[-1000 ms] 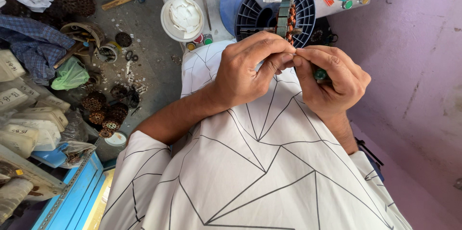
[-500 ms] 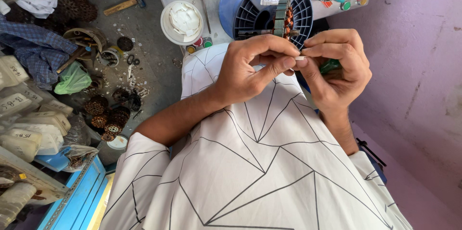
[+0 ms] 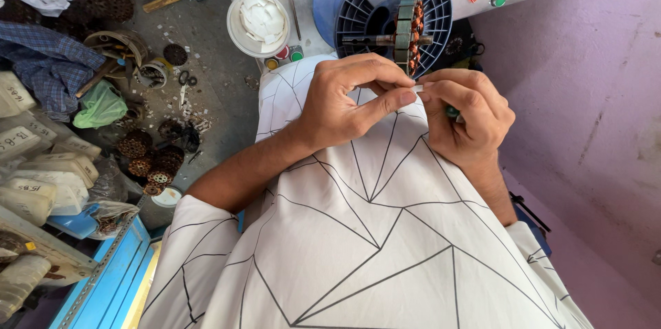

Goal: The person handles a cylindrical metal part and then works on a motor armature using a screwdriver and small white insulating pieces. They insert the pieces into the armature slots and use the screwdriver to adjust the copper windings.

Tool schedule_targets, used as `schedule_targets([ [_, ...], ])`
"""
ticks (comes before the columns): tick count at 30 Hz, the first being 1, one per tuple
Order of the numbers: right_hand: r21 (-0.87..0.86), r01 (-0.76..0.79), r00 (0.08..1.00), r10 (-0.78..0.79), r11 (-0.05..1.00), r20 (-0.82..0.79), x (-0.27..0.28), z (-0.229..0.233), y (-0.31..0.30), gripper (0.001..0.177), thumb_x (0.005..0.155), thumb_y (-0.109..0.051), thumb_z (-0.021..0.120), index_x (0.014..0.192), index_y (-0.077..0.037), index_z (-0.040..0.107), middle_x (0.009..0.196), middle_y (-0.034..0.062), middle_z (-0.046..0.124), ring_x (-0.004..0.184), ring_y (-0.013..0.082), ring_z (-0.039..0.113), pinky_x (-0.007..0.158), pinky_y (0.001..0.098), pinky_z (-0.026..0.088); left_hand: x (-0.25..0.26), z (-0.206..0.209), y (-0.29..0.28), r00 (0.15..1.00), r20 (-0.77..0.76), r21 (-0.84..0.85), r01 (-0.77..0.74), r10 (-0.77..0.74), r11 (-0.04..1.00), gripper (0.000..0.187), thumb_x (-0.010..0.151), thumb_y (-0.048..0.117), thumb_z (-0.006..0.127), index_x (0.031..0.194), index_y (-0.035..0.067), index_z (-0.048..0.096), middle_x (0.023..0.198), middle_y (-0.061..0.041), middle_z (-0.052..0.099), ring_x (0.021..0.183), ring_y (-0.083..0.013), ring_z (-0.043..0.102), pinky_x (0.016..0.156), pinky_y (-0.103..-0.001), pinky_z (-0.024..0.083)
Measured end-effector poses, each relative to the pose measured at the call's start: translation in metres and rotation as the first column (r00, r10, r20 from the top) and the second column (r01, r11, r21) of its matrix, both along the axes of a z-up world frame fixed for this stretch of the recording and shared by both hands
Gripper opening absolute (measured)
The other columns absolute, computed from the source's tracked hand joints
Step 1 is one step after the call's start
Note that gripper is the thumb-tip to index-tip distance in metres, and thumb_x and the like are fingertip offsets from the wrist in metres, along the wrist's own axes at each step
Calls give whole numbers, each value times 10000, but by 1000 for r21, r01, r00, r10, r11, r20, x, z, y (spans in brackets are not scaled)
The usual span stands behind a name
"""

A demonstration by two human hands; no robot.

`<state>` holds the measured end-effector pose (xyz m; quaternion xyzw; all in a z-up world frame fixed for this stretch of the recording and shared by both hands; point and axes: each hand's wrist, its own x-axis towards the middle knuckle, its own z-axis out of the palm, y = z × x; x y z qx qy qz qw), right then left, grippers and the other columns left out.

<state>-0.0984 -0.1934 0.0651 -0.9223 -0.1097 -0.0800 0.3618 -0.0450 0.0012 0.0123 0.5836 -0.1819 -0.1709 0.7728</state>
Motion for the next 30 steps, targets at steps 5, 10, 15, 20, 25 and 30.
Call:
schedule_targets([
  [5, 51, -9, 1000, 10, 999, -10, 1, -1, -3, 200, 951, 45, 836, 1061, -12, 678, 1008, 124, 711, 821, 174, 706, 627, 252, 550, 0, 2, 0, 991, 124, 64, -66, 57, 996, 138, 997, 60, 756, 1123, 15, 726, 1070, -106, 757, 906, -162, 778, 796, -258, 649],
  [10, 116, 15, 999, -11, 993, -32, 3, 1, -1, 201, 947, 92, 849, 1079, 8, 722, 1032, 129, 725, 779, 149, 713, 617, 231, 567, -1, 2, -2, 930, 352, 138, -166, 108, 977, 144, 984, 15, 761, 1118, 9, 708, 1060, -123, 745, 949, -224, 770, 820, -298, 644],
  [15, 123, 36, 999, -33, 992, -29, 2, 1, 5, 194, 951, 141, 818, 1080, 28, 725, 1031, 138, 728, 798, 160, 745, 631, 221, 603, -3, -1, -5, 915, 384, 151, -190, 120, 970, 169, 980, -3, 768, 1127, 1, 685, 1033, -117, 740, 942, -228, 766, 814, -311, 645],
  [20, 107, 60, 998, -59, 992, -14, 2, 1, 9, 192, 934, 157, 800, 1051, 32, 711, 999, 135, 732, 816, 167, 753, 629, 216, 607, -5, -3, -5, 897, 426, 161, -207, 121, 965, 190, 970, -46, 747, 1134, -8, 659, 1028, -116, 722, 946, -236, 753, 810, -326, 641],
  [25, 65, 99, 995, -98, 993, -5, 0, 3, 21, 186, 966, 154, 776, 1080, 35, 692, 1027, 131, 732, 801, 146, 759, 657, 231, 625, -7, -4, -5, 859, 497, 189, -246, 123, 951, 220, 937, -109, 722, 1129, -29, 652, 1028, -119, 692, 893, -239, 728, 757, -333, 619],
  [30, 197, 160, 976, -125, 967, -179, 3, 7, 17, 161, 968, 128, 805, 1069, 52, 706, 952, 130, 728, 751, 136, 731, 609, 195, 557, -1, -10, -1, 807, 578, 162, -262, 124, 951, 265, 945, -117, 708, 1190, -36, 651, 1126, -123, 673, 953, -235, 721, 799, -328, 636],
])
